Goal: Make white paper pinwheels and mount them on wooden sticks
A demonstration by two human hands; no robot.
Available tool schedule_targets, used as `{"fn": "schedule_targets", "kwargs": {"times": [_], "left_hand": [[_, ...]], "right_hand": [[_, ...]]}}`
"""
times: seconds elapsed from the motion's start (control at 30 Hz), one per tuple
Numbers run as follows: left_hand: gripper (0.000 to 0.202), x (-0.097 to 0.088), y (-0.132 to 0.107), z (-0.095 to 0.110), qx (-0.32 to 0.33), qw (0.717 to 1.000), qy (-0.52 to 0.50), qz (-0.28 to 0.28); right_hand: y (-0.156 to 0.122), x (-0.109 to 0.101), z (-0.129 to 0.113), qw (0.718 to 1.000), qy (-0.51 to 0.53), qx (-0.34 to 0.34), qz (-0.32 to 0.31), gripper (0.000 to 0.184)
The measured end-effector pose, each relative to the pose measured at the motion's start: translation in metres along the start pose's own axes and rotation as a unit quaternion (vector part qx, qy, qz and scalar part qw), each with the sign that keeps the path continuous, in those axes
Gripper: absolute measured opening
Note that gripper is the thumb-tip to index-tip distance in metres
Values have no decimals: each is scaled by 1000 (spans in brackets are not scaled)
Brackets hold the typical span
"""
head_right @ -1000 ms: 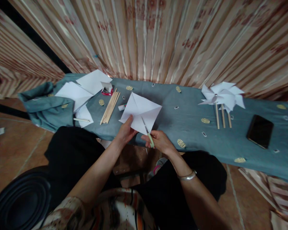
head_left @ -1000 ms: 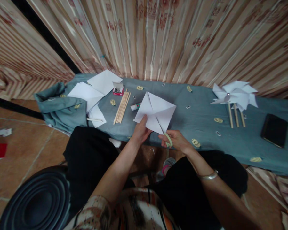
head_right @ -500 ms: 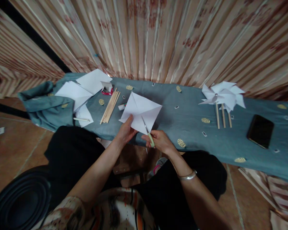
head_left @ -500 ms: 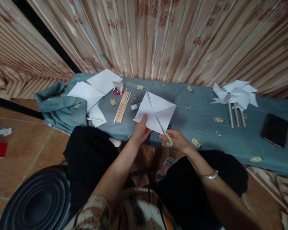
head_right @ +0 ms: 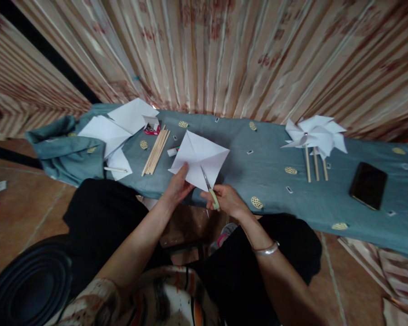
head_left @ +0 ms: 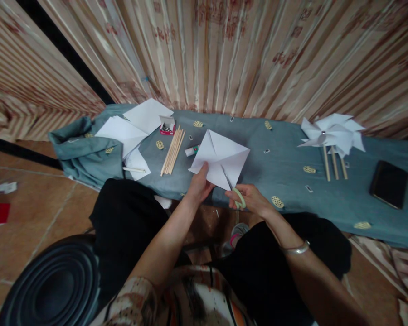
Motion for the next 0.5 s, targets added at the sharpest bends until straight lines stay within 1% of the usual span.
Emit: {"fn": "schedule_targets", "kwargs": {"times": [0.1, 0.17, 0.23, 0.3, 0.37, 0.5], "left_hand": [[27, 1, -1, 1, -6, 1000, 1, 7], [24, 1, -1, 4, -13, 1000, -3, 20], [22, 1, 0, 8, -16, 999, -10, 30], [23, 1, 0, 14, -15, 999, -14, 25], [24, 0, 2, 20, -13, 1000, -13, 23], [18, -8, 3, 32, -11, 998, 0, 65]], "right_hand": [[-5, -1, -3, 999, -8, 8, -32, 44], [-10, -4, -5, 998, -22, 18, -54, 42], [-16, -9, -6, 996, -25, 31, -76, 40], [-22, -17, -7, 995, -18, 39, -89, 40], [-29, -26, -8, 995, -12, 39, -91, 42], [-38, -49, -11, 997, -12, 31, -65, 46]]}}
Point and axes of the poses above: each hand's wrist, its own y-axis towards the middle knuckle, its own x-axis out of the palm, z = x × y, the point moved 5 cm from there along y, towards the middle knuckle, and after that the axes turned 5 degrees about z, right-handed, at the moved point
